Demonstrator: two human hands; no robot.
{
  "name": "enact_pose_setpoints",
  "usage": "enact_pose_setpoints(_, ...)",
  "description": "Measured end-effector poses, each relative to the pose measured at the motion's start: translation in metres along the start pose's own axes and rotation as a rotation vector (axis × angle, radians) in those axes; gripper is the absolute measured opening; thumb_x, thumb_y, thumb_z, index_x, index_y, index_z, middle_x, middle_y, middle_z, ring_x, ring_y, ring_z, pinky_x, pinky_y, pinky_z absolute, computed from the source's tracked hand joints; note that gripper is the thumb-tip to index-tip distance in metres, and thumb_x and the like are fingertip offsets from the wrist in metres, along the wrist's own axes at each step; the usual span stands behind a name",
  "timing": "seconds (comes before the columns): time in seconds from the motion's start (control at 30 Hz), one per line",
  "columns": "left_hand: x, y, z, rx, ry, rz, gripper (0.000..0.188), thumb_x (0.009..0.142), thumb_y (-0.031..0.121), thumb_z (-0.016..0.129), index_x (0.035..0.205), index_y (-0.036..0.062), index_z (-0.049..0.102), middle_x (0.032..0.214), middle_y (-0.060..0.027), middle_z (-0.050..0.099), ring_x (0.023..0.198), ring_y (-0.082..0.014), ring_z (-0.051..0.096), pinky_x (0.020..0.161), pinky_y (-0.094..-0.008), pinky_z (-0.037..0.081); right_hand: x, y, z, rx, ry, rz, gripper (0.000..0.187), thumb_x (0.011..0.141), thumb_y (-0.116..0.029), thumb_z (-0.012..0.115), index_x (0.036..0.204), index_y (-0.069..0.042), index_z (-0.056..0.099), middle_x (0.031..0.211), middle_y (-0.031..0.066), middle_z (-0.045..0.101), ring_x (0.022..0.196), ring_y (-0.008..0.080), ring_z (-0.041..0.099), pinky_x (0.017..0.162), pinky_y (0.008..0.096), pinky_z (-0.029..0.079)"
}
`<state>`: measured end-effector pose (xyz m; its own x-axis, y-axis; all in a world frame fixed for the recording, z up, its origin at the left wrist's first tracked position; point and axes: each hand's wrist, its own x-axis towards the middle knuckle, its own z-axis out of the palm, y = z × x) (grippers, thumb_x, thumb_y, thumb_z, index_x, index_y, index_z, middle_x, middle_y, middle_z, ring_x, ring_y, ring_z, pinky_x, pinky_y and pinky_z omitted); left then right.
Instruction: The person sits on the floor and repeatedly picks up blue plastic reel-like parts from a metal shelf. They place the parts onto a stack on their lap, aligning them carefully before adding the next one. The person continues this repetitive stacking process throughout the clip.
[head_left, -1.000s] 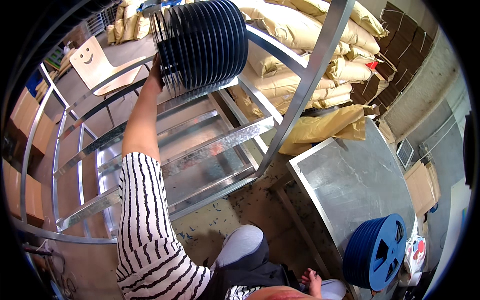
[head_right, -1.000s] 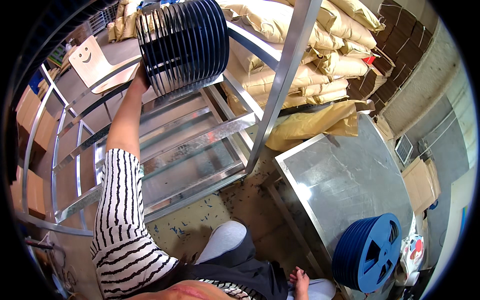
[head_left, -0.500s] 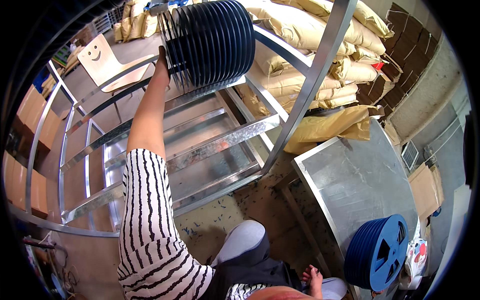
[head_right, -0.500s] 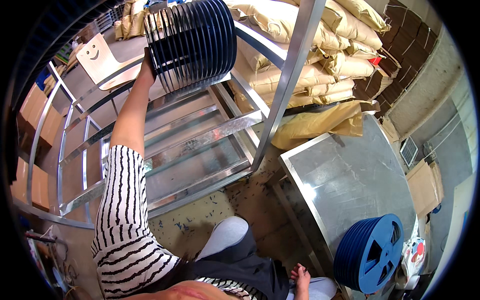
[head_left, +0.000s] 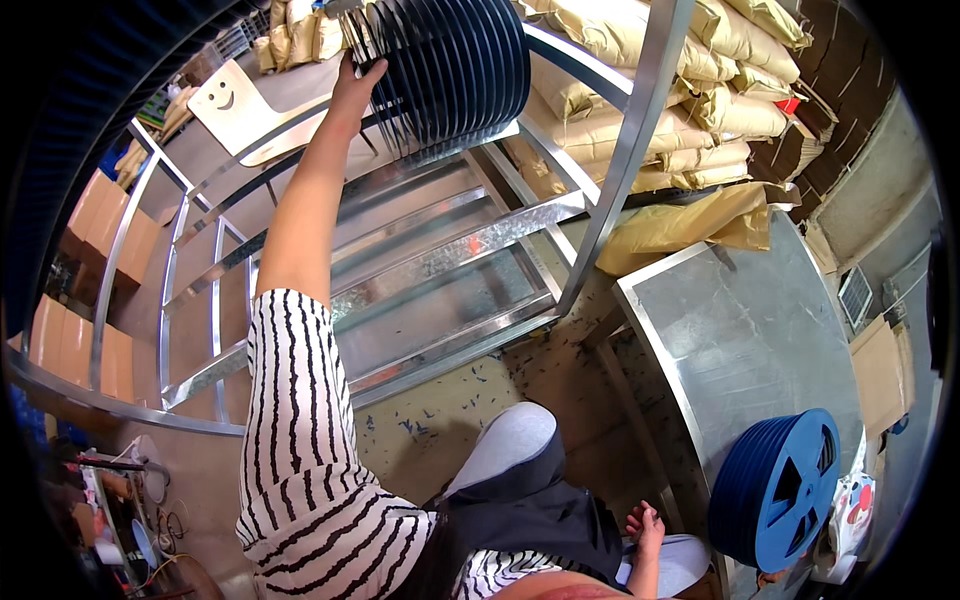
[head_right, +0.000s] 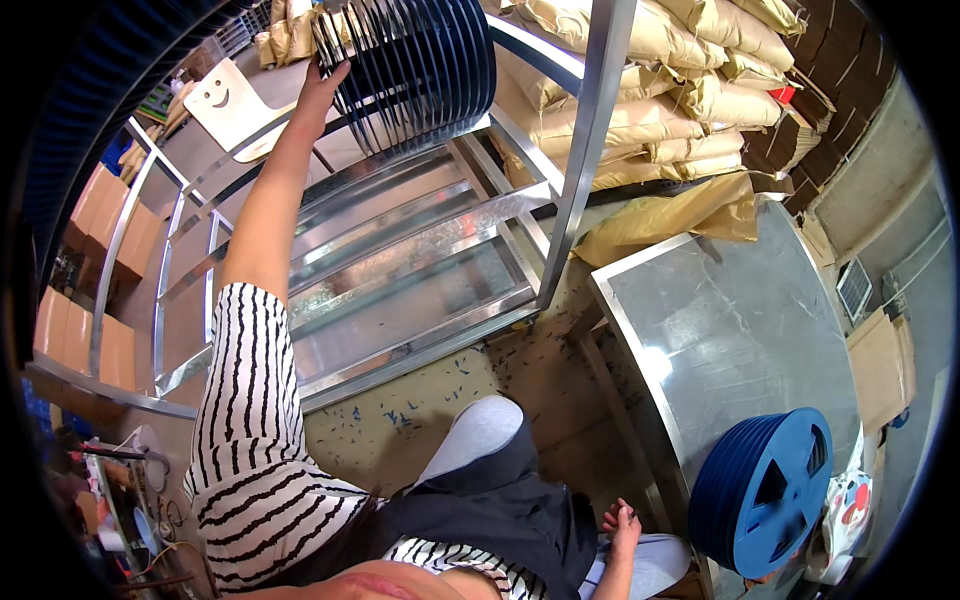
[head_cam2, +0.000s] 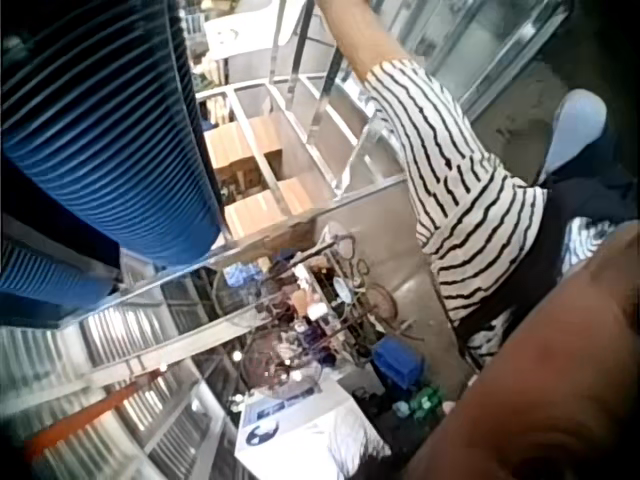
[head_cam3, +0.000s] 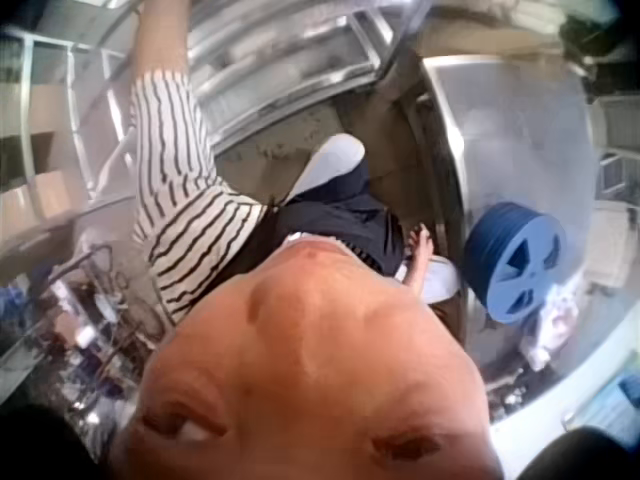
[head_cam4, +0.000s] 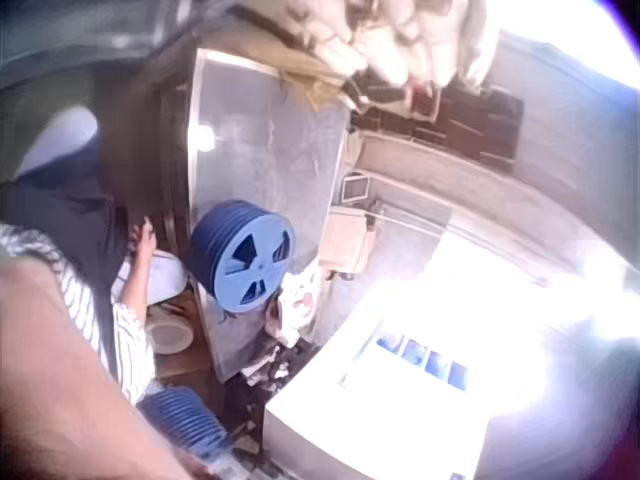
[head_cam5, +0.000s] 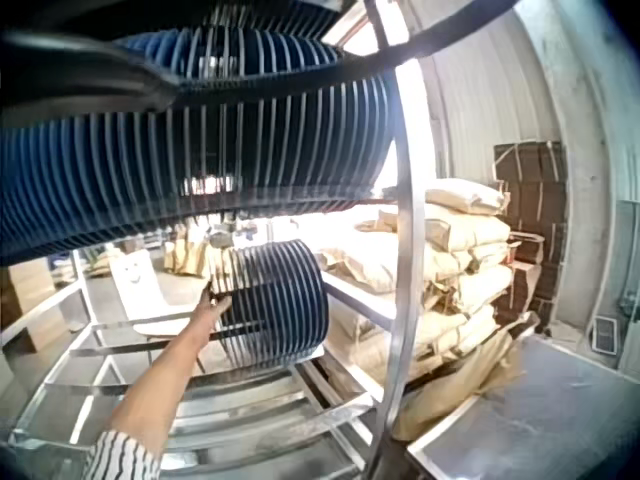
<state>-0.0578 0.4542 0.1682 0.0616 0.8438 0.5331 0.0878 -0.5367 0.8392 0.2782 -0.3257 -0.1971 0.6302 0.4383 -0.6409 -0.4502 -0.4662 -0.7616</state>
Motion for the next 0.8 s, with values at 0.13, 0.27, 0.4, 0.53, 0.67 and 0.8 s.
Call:
enact_pose_setpoints(0.13, 0.004, -0.005, 0.0, 0.006, 0.013, -0.127, 0.069, 0.083, 0.035, 0.072, 0.14, 0.0109, 0.04, 0.116, -0.0067, 0.058, 0.104, -0.0188, 0.052, 0.085, -0.0339, 0.043, -0.002, -0.001, 0.001, 0.006, 0.009, 0.004, 0.044, 0.095, -0.037, 0.054, 0.129, -0.008, 0.054, 0.107, 0.0074, 0.062, 0.083, 0.0163, 0.062, 0.066, 0.0289, 0.051)
enact_pose_setpoints(0.27, 0.001, -0.009, 0.006, 0.011, 0.035, -0.226, 0.061, 0.09, 0.037, 0.063, 0.14, 0.0134, 0.038, 0.124, -0.0094, 0.057, 0.108, -0.0251, 0.055, 0.085, -0.0401, 0.046, -0.009, 0.002, -0.006, 0.03, 0.051, 0.025, 0.04, 0.098, -0.033, 0.051, 0.127, -0.006, 0.054, 0.108, 0.0076, 0.063, 0.083, 0.0152, 0.063, 0.065, 0.0272, 0.051)
enact_pose_setpoints(0.4, 0.023, -0.036, -0.022, 0.487, 0.178, -0.003, 0.047, 0.095, 0.038, 0.052, 0.133, 0.0107, 0.047, 0.122, -0.0161, 0.06, 0.108, -0.0311, 0.059, 0.084, -0.0428, 0.048, -0.003, 0.011, -0.012, 0.055, 0.023, 0.025, 0.046, 0.096, -0.039, 0.054, 0.128, -0.006, 0.053, 0.106, 0.0072, 0.062, 0.081, 0.0153, 0.062, 0.063, 0.0275, 0.05)
enact_pose_setpoints(0.53, -0.006, -0.009, -0.026, 0.854, 0.504, 0.103, 0.032, 0.093, 0.029, 0.045, 0.108, 0.0021, 0.054, 0.089, -0.03, 0.064, 0.084, -0.0489, 0.061, 0.076, -0.0544, 0.047, -0.01, 0.011, -0.018, 0.092, 0.047, -0.001, 0.047, 0.095, -0.039, 0.055, 0.128, -0.006, 0.053, 0.105, 0.0071, 0.062, 0.079, 0.0151, 0.061, 0.062, 0.0274, 0.05)
enact_pose_setpoints(0.67, -0.048, 0.044, -0.071, 0.004, 0.512, 0.115, 0.023, 0.093, 0.018, 0.045, 0.097, -0.0033, 0.051, 0.087, -0.0245, 0.066, 0.069, -0.0352, 0.067, 0.06, -0.0448, 0.056, -0.005, 0.024, -0.025, 0.116, 0.03, -0.016, 0.044, 0.096, -0.038, 0.055, 0.127, -0.007, 0.053, 0.105, 0.0066, 0.062, 0.08, 0.0154, 0.062, 0.062, 0.0276, 0.05)
enact_pose_setpoints(0.8, -0.143, 0.114, -0.12, -0.293, 0.486, -0.126, 0.024, 0.095, 0.014, 0.042, 0.099, -0.0065, 0.054, 0.087, -0.0236, 0.065, 0.066, -0.0288, 0.067, 0.058, -0.0368, 0.058, -0.016, 0.023, -0.029, 0.145, 0.019, -0.021, 0.043, 0.096, -0.037, 0.055, 0.126, -0.007, 0.054, 0.105, 0.0064, 0.062, 0.082, 0.0154, 0.062, 0.064, 0.0277, 0.051)
